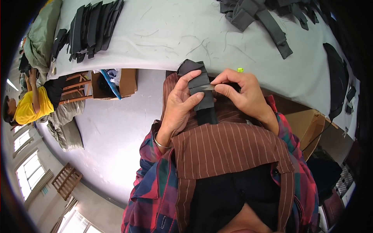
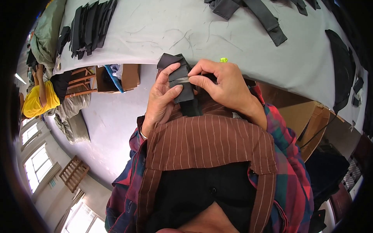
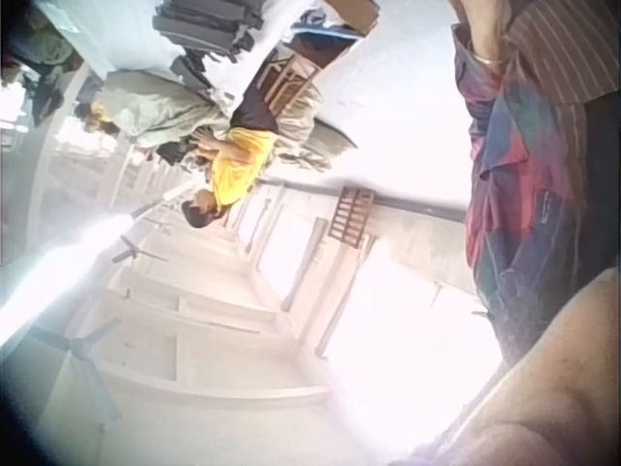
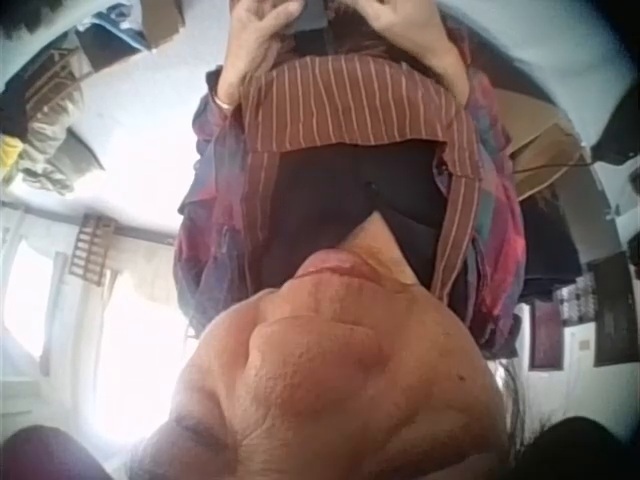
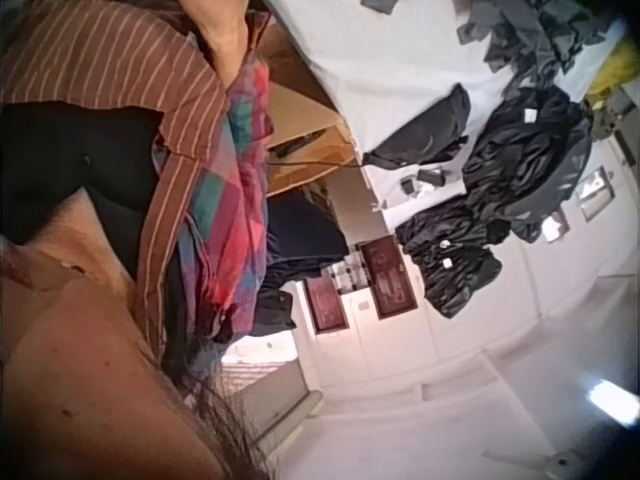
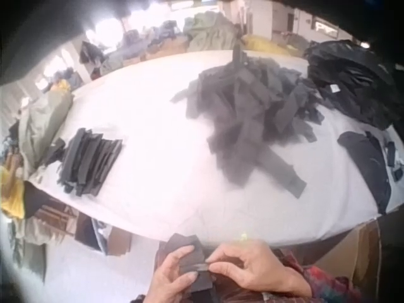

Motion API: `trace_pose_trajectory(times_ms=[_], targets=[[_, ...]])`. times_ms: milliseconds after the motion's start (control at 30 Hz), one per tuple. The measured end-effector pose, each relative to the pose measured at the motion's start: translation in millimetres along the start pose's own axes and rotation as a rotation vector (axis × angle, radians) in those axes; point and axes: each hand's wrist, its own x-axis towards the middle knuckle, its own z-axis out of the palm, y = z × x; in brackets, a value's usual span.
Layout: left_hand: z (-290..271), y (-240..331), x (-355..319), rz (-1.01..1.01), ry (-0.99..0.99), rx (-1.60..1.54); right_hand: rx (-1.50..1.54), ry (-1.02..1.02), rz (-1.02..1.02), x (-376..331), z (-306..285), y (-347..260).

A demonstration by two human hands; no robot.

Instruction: Trimming excess material or loose threads from black fabric components using a small pair of snips.

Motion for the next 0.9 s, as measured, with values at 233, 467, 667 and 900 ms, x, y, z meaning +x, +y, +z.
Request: trace_pose_trajectory(times_ms=[233, 467, 667, 900], targets=[[-0.6, -0.7, 0.6, 0.025, 0.006, 0.052, -0.523, 0.088, -0.209, 2.0, 1.4, -4.8], [2.0, -1.3, 0.3, 0.031, 0.000, 0.122, -0.551, 0.114, -0.306, 4.8, 2.9, -2.0], [3.3, 3.7, -1.0, 0.004, -0.026, 0.116, -0.489, 0.055, -0.243, 7.5, -2.1, -10.7], [3.0, 2.9, 0.1, 0.016, -0.069, 0.157, -0.365, 0.037, -0.167, 9.7, -3.2, -11.3]])
